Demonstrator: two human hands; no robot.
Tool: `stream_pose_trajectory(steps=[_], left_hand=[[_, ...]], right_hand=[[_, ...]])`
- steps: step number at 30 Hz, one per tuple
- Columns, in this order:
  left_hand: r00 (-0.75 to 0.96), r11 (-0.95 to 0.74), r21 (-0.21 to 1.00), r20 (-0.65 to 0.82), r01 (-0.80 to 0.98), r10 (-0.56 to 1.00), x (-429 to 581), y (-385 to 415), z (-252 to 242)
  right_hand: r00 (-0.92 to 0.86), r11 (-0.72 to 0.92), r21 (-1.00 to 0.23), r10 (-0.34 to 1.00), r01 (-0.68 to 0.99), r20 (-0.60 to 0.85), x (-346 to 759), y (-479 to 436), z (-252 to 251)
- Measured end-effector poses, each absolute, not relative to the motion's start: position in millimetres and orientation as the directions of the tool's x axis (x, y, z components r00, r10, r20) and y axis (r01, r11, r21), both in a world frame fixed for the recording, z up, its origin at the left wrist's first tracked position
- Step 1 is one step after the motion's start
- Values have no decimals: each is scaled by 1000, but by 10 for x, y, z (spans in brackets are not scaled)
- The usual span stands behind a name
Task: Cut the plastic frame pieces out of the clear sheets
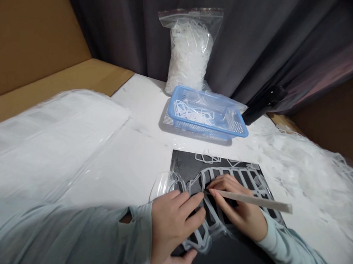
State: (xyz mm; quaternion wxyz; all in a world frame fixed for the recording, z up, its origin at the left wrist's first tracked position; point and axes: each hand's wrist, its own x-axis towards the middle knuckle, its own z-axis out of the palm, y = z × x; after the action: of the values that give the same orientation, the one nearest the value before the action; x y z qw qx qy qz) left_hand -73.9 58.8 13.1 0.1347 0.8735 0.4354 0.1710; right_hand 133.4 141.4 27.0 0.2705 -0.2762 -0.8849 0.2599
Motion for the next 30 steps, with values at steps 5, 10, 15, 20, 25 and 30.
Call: stream_pose_trajectory(steps=[5, 10, 15, 20, 25, 30], left_hand=[[561, -590, 375, 196, 715, 804, -738, 586, 118], [551, -589, 364, 213, 722, 807, -745, 593, 123], [557, -589, 398, 207, 703, 805, -747, 610, 133], [573, -598, 411, 199, 688, 795, -762, 632, 134], [600, -627, 435, 217, 647, 770, -791, 662, 123], [612, -636, 452, 221, 625, 759, -796, 680, 102]], right_hand=[[-746, 746, -571, 586, 344, 316, 1347, 1434, 366], [-769, 763, -550, 562, 340, 304, 1383, 1466, 394], [-814, 861, -386, 467, 330, 346, 1405, 1457, 326], [-822, 926, -162, 377, 341, 426, 1390, 1406, 260], [-810, 914, -124, 401, 387, 428, 1373, 1364, 227], [-794, 906, -104, 410, 409, 450, 1367, 1357, 223]])
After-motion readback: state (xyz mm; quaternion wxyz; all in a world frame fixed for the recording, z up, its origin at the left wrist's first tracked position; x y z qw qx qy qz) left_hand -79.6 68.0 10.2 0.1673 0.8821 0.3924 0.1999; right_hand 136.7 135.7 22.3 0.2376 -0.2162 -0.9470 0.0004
